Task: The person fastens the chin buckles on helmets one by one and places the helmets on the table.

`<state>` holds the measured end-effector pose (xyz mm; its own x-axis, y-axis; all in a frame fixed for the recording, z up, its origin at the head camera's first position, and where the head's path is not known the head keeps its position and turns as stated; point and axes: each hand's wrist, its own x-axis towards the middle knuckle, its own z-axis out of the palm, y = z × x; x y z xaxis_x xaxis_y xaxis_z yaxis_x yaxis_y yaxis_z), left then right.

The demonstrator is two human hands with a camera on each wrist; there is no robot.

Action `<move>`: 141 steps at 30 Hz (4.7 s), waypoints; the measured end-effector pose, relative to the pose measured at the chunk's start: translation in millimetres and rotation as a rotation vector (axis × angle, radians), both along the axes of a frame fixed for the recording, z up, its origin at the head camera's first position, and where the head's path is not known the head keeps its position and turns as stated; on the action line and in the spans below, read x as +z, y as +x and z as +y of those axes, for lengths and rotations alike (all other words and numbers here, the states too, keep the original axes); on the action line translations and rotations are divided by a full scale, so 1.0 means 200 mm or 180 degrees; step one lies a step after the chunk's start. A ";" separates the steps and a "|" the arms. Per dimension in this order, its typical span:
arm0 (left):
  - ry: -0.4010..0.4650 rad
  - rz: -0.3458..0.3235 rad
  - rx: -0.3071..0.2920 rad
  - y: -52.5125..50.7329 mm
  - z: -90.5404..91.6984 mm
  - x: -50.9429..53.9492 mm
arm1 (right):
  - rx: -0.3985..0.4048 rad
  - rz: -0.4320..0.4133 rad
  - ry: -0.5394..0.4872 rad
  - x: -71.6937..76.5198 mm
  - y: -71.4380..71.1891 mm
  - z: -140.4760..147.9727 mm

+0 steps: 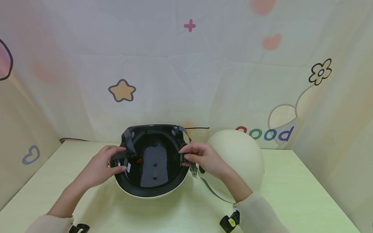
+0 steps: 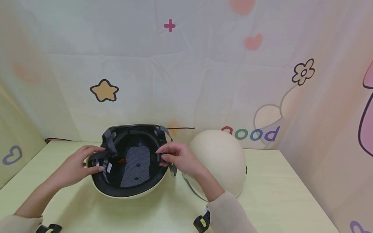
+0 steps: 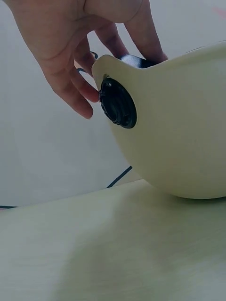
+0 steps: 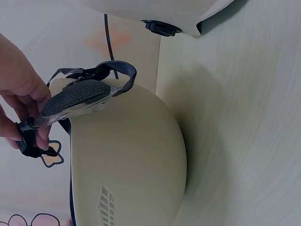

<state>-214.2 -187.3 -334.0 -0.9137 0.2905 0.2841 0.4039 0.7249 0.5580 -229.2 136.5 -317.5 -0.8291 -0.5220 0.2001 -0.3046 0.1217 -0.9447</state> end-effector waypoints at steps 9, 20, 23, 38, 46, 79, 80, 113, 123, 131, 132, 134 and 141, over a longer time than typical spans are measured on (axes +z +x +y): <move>-0.0311 0.0288 -0.0178 -0.07 0.05 0.06 | -0.0023 -0.0062 0.0058 -0.01 -0.01 0.01; -0.0858 0.0069 -0.0338 -0.18 0.12 0.06 | -0.0005 -0.0106 0.0122 -0.05 -0.01 0.01; -0.0979 -0.0003 -0.0328 -0.19 0.12 0.05 | -0.0012 -0.0094 0.0158 -0.05 -0.01 0.01; -0.0840 0.0165 -0.0514 -0.20 0.13 0.04 | -0.0021 -0.0101 0.0168 -0.05 -0.02 0.01; -0.0572 0.0169 -0.0774 -0.20 0.09 0.06 | 0.0066 -0.0029 0.0082 -0.05 -0.02 0.02; 0.0833 -0.0297 -0.0805 -0.11 -0.01 0.06 | 0.0096 -0.0164 -0.0001 -0.03 0.00 0.02; 0.0816 -0.0286 -0.0809 -0.10 -0.01 0.07 | 0.0106 -0.0163 -0.0013 -0.03 0.00 0.02; 0.0700 -0.0056 -0.0990 -0.05 0.14 0.10 | 0.0024 0.0172 -0.0172 0.04 0.06 -0.14; 0.0737 -0.0172 -0.1354 -0.06 0.14 0.08 | -0.0062 0.0098 -0.0004 0.01 0.07 -0.19; 0.0729 -0.0273 -0.1441 -0.06 0.14 0.10 | -0.0038 0.0185 -0.0059 0.00 0.06 -0.19; 0.0726 -0.0272 -0.1457 -0.06 0.14 0.10 | -0.0017 0.0173 -0.0087 0.00 0.06 -0.19; 0.0718 -0.0275 -0.1480 -0.06 0.14 0.09 | 0.0018 0.0141 -0.0132 0.00 0.06 -0.19; 0.0657 -0.0354 -0.1528 -0.06 0.15 0.10 | 0.0141 0.0106 -0.0242 -0.01 0.06 -0.21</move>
